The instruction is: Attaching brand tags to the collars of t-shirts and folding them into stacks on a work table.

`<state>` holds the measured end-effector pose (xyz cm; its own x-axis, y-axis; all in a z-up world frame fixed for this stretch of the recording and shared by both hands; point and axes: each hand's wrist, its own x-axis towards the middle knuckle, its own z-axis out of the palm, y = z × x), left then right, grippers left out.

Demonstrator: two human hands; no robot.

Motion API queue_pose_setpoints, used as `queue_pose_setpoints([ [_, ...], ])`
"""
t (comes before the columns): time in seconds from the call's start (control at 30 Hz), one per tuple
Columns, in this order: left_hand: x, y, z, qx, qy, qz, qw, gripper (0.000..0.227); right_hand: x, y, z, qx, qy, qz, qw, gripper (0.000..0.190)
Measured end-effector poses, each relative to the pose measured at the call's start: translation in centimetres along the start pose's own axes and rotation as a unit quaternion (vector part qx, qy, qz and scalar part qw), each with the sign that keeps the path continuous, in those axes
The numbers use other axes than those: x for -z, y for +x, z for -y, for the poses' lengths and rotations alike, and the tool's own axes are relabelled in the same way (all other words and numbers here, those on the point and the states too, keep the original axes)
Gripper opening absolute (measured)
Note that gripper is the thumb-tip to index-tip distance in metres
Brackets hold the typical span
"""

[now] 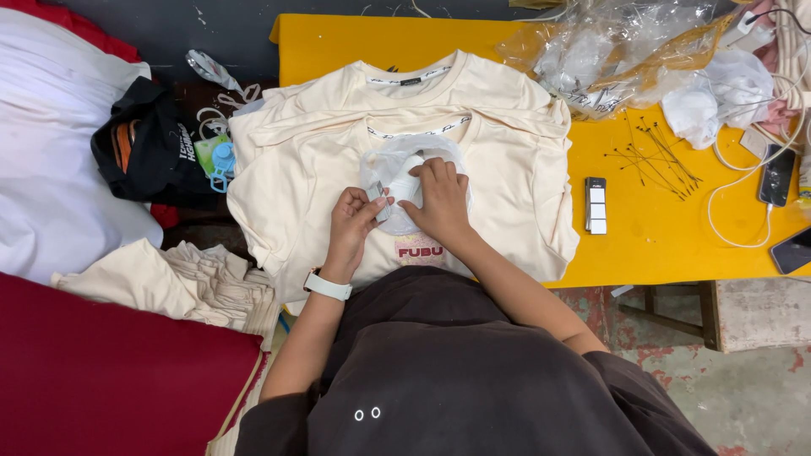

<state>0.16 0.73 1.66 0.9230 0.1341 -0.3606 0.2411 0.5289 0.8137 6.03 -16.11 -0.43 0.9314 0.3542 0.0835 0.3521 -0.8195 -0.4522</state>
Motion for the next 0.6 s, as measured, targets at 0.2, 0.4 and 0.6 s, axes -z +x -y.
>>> queue_pose_setpoints([
  [0.2, 0.0, -0.2, 0.1, -0.026, -0.055, 0.011, 0.998, 0.025, -1.3, 0.3, -0.3, 0.024, 0.059, 0.005, 0.998, 0.039],
  [0.4, 0.4, -0.8, -1.1, -0.05, -0.087, 0.002, 0.995, 0.027, -1.1, -0.2, -0.5, 0.019, 0.053, -0.002, 0.998, 0.032],
  [0.6, 5.3, 2.5, 7.3, -0.079, -0.001, 0.018, 0.997, 0.03, 0.3, -1.2, -0.6, 0.055, 0.119, -0.141, 0.981, 0.024],
])
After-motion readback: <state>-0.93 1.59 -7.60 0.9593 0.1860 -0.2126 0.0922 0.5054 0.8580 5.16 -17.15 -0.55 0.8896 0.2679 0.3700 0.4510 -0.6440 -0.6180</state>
